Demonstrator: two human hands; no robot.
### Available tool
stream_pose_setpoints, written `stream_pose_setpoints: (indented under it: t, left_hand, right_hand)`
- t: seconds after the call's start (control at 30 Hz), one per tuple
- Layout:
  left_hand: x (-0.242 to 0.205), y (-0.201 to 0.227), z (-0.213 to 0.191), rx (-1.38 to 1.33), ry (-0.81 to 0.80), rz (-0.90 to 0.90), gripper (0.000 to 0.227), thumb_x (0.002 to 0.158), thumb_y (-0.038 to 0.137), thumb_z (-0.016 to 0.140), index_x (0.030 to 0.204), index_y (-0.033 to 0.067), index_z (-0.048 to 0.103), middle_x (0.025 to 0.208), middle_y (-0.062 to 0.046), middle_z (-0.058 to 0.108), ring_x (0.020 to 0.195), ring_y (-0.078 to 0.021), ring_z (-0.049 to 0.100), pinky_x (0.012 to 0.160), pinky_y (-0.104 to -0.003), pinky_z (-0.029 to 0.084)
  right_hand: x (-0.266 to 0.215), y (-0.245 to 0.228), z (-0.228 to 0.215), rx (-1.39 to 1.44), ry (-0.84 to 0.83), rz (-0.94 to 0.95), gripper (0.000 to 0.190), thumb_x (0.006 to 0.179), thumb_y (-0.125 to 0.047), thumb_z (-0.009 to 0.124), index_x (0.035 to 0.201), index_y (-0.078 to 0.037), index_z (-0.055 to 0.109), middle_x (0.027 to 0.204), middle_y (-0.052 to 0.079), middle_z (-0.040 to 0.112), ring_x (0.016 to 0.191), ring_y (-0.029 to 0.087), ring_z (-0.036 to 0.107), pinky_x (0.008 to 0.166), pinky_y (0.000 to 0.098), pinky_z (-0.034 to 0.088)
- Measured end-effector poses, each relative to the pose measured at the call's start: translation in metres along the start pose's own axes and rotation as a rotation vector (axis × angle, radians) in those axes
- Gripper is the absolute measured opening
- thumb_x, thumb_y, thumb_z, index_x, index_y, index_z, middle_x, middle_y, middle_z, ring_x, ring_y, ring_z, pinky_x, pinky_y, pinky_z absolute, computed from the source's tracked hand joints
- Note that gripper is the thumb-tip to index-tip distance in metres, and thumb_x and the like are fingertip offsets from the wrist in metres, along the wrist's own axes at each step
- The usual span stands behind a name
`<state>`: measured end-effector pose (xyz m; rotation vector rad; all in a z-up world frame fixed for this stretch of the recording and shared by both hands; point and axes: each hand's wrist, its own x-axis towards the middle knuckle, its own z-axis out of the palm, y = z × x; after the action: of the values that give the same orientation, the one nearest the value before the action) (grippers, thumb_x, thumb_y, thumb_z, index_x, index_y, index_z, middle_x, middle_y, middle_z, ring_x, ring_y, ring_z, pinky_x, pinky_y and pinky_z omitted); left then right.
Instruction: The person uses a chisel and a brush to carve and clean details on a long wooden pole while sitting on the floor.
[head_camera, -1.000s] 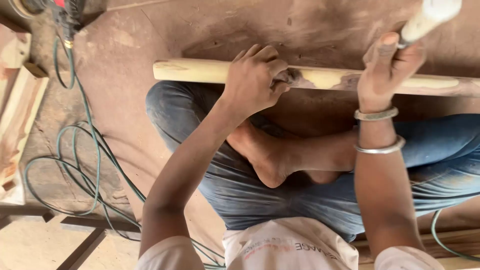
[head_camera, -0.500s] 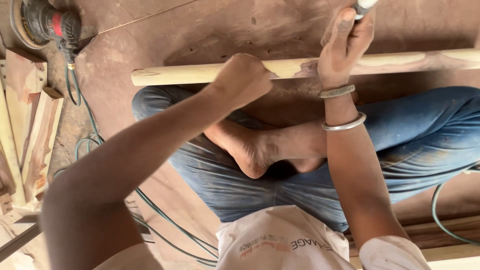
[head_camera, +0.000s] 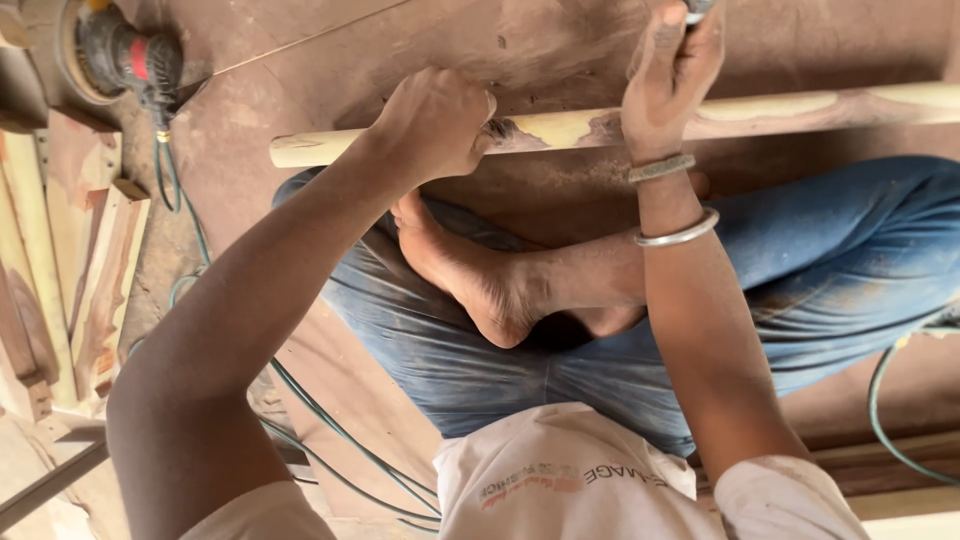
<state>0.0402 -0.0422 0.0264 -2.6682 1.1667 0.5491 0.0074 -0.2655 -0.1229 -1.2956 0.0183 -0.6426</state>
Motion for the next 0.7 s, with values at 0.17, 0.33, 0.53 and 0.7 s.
stream_pose_setpoints:
  t: [0.17,0.33,0.53,0.7]
  left_hand:
    - [0.031,0.016,-0.008,0.125,-0.196,0.031,0.02,0.067,0.011,0.081,0.087,0.0086,0.077,0.082,-0.014,0.073,0.079,-0.0303,0.073,0.069,-0.041,0.061]
    - [0.043,0.036,-0.005,0.314,-0.367,0.114,0.007,0.082,0.012,0.077,0.081,0.0048,0.077,0.077,-0.01,0.075,0.072,-0.0209,0.075,0.054,-0.034,0.062]
    - [0.031,0.05,0.005,0.342,-0.228,0.099,0.006,0.08,0.009,0.075,0.076,0.0124,0.078,0.075,-0.005,0.074,0.074,-0.0204,0.074,0.053,-0.034,0.058]
    - [0.027,0.051,0.015,0.353,-0.12,0.025,0.005,0.078,0.013,0.075,0.074,0.014,0.077,0.069,-0.003,0.073,0.068,-0.0187,0.073,0.046,-0.033,0.055]
  right_hand:
    - [-0.003,0.001,-0.002,-0.001,0.013,0.052,0.037,0.119,-0.041,0.05,0.108,-0.006,0.049,0.061,-0.002,0.042,0.048,0.007,0.037,0.045,0.0227,0.03]
    - [-0.001,0.006,-0.001,0.032,0.029,0.045,0.035,0.119,-0.038,0.05,0.105,-0.006,0.049,0.062,-0.001,0.042,0.046,0.006,0.037,0.044,0.0227,0.03]
    - [-0.002,0.004,-0.001,0.016,0.032,0.04,0.035,0.119,-0.037,0.049,0.104,-0.006,0.049,0.066,0.0,0.043,0.046,0.007,0.038,0.043,0.0228,0.033]
    - [-0.004,0.002,-0.003,0.01,0.024,0.035,0.034,0.119,-0.037,0.048,0.105,-0.006,0.048,0.066,0.0,0.043,0.046,0.007,0.038,0.044,0.0228,0.033]
